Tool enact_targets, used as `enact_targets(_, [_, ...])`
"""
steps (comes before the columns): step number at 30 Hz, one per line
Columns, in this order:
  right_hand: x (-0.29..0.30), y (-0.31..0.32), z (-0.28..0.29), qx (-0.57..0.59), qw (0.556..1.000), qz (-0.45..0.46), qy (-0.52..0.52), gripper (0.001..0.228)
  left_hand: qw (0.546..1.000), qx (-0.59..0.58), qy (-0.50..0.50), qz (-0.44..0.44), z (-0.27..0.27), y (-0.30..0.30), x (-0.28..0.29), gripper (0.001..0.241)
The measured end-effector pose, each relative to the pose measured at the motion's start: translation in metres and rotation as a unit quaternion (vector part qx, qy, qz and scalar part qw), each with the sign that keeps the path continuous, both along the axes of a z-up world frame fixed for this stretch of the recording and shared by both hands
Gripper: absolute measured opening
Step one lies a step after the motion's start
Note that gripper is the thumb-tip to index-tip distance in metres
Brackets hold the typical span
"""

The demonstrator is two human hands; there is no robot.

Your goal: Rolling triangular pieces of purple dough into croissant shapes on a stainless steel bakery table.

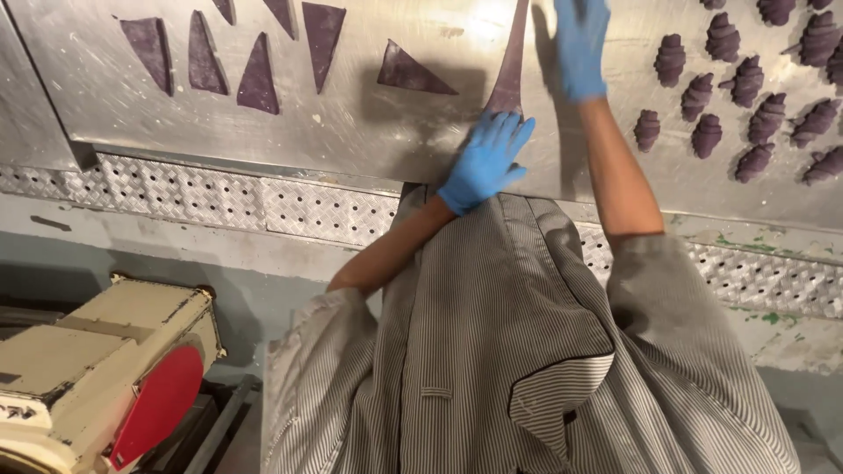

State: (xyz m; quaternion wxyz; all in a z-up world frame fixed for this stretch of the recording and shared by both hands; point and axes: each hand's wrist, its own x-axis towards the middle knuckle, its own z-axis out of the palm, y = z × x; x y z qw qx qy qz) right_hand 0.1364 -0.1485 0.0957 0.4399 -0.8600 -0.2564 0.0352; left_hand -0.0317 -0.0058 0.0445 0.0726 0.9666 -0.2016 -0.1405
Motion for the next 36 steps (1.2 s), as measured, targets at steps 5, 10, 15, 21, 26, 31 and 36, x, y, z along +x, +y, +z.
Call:
enact_targets(5, [-0.066,-0.061,-0.043,-0.254,0.955,0.152,-0.006,0.039,0.979,-0.173,-0.104,-0.013,-0.038,0.073,0.011,0.058])
enact_targets(10, [-0.069,-0.069,-0.078,-0.233,0.921,0.226,-0.214,0.037,0.964,-0.127,-0.143,-0.184,-0.073,0.092,0.049,0.046])
enact_targets(15, [-0.057,-0.065,-0.096,-0.272,0.881,0.262,-0.287,0.025,0.933,-0.089,-0.240,-0.252,-0.108,0.090,0.059,0.040])
enact_targets(21, [-0.058,-0.045,-0.082,-0.247,0.914,0.223,-0.234,0.019,0.938,-0.152,-0.218,-0.221,-0.074,0.076,0.072,0.024])
enact_targets(26, [-0.057,-0.029,-0.065,-0.123,0.977,0.127,-0.121,0.015,0.976,-0.205,-0.066,-0.043,-0.056,0.053,0.084,0.020])
enact_targets(31, [-0.076,-0.047,-0.078,-0.108,0.979,0.105,-0.136,0.016,0.951,-0.291,-0.090,0.047,-0.059,0.057,0.063,0.019])
enact_targets(36, [-0.089,-0.052,-0.078,-0.094,0.973,0.119,-0.174,0.027,0.957,-0.243,-0.157,0.026,-0.067,0.068,0.035,0.025])
